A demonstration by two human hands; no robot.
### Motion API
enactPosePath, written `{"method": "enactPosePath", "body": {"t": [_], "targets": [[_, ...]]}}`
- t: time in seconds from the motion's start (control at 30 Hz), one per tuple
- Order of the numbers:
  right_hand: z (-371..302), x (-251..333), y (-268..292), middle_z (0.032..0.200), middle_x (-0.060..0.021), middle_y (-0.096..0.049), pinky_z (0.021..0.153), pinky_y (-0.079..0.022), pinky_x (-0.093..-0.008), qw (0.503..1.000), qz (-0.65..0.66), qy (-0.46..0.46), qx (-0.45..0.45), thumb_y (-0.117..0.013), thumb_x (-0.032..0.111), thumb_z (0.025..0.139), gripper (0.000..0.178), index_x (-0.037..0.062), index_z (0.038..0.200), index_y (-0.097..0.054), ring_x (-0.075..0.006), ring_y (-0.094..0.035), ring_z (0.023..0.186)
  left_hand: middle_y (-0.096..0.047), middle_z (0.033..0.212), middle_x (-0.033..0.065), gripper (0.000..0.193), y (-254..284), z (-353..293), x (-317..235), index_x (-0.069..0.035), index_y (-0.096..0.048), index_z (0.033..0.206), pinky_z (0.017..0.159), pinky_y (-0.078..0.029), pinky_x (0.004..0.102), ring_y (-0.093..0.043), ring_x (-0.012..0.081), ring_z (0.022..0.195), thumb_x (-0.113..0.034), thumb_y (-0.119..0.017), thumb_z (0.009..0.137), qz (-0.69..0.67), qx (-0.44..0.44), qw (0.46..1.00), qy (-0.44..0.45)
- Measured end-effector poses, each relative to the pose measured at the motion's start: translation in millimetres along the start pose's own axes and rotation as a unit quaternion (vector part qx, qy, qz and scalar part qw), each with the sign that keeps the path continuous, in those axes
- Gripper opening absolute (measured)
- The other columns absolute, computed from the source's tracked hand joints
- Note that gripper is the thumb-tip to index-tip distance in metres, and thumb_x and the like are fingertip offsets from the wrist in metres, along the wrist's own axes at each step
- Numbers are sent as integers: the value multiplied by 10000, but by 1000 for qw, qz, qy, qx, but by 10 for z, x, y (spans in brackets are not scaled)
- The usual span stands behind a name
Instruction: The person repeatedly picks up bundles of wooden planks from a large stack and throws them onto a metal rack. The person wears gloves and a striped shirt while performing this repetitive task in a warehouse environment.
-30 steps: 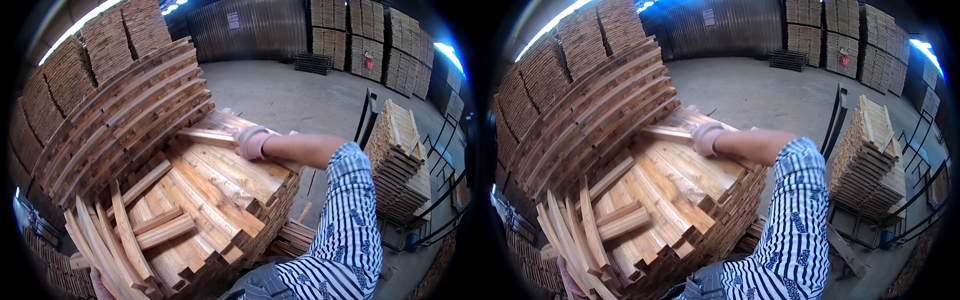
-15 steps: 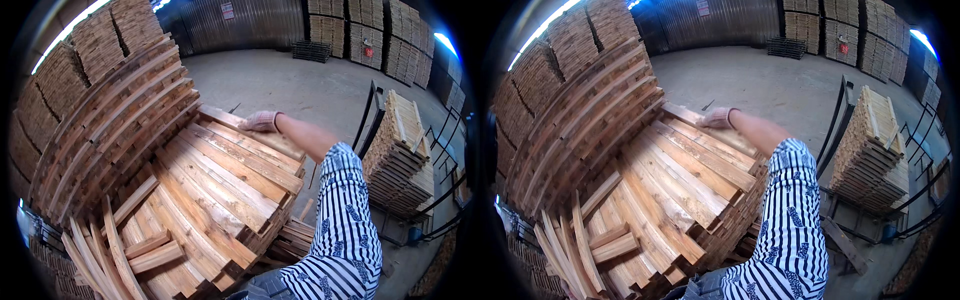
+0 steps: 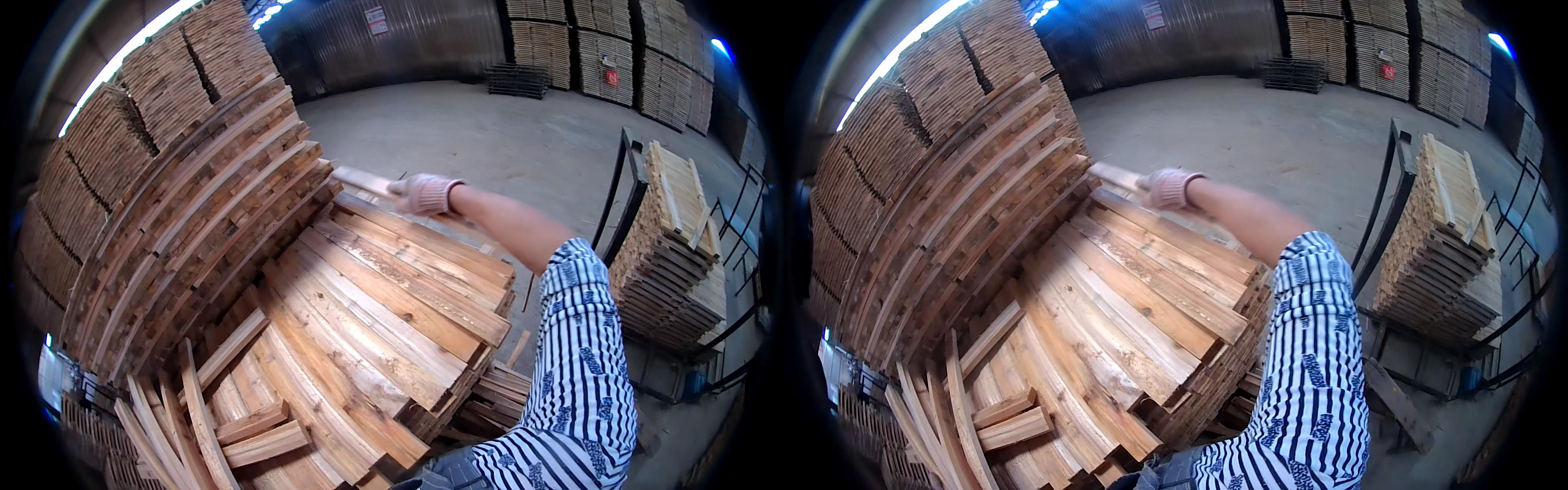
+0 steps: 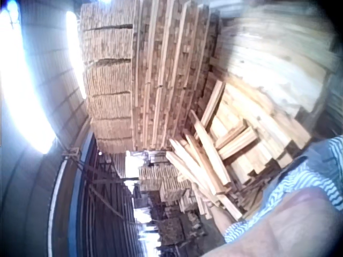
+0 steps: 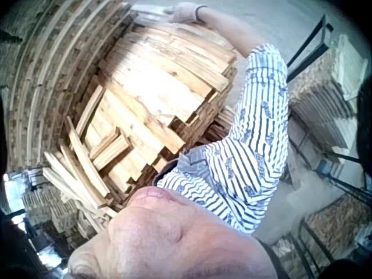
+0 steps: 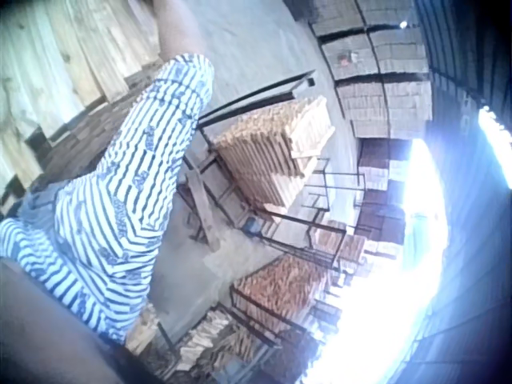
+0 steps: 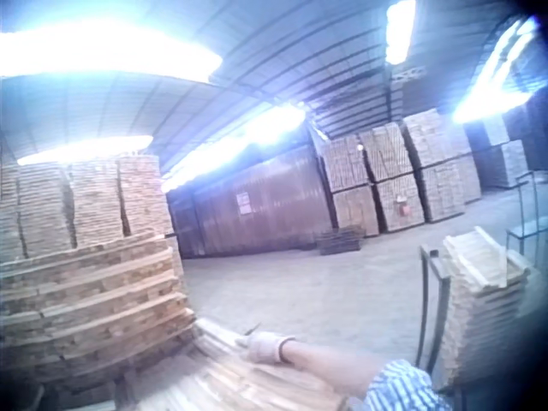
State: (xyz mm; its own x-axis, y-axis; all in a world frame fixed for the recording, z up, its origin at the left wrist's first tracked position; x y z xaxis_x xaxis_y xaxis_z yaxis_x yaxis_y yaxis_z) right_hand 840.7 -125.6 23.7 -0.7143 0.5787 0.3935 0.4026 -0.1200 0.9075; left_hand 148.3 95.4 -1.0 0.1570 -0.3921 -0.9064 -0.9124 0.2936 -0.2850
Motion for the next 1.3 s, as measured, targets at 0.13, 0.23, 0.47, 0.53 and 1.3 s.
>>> {"method": "enactPosePath", "body": {"t": [0.13,0.23,0.47,0.53,1.3], "targets": [[112,-449,-271,1455,-210,-541,1138,-407,-444,998,31,46,-16,-416,477,1026,630,111,1539,-406,-339,-530,1342,-523,1451,173,817,-130,158,27,-68,-383,1527,1068,-481,466,-565,348,1248,-546,-626,910,-2,20,1000,4],[238,-459,-586,1510,-211,-477,1172,-344,-457,998,51,4,-25,-301,539,1047,650,109,1523,-410,-376,-459,1391,-529,1444,177,815,-183,206,36,-64,-384,1525,1061,-488,465,-574,350,1239,-542,-626,911,-4,21,1000,7],[-64,30,-429,1374,-275,-568,1103,-420,-485,995,-67,71,-17,-333,510,1033,611,71,1431,-487,-432,-554,1274,-543,1426,186,811,108,-36,21,-53,-386,1519,1046,-505,464,-592,353,1219,-535,-627,913,-27,16,999,-16],[73,-46,-460,1340,-252,-600,1038,-473,-479,997,-53,50,-32,-361,469,1017,581,13,1293,-593,-432,-599,1195,-547,1421,189,809,275,-171,56,-50,-387,1518,1042,-510,464,-598,354,1213,-533,-627,914,-48,28,998,-21],[-550,5015,-2230,1032,-160,-696,864,-517,-432,910,13,414,29,-691,195,923,318,41,1193,-620,-274,-670,918,-604,1342,187,700,831,-289,202,-31,-429,1485,977,-559,451,-643,318,1154,-491,-544,970,-138,53,980,-130]]}}
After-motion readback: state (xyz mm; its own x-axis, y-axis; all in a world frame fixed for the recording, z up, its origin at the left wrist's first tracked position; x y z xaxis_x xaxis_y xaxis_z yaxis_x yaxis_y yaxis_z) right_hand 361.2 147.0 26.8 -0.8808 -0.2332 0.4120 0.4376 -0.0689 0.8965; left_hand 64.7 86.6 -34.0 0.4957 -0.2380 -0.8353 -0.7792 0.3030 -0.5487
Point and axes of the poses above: each hand's wrist, its own z-axis towards the middle knuckle, its own y-axis out of the back of the hand, x = y × z, the point moved 8 cm from there along z, towards the middle knuckle
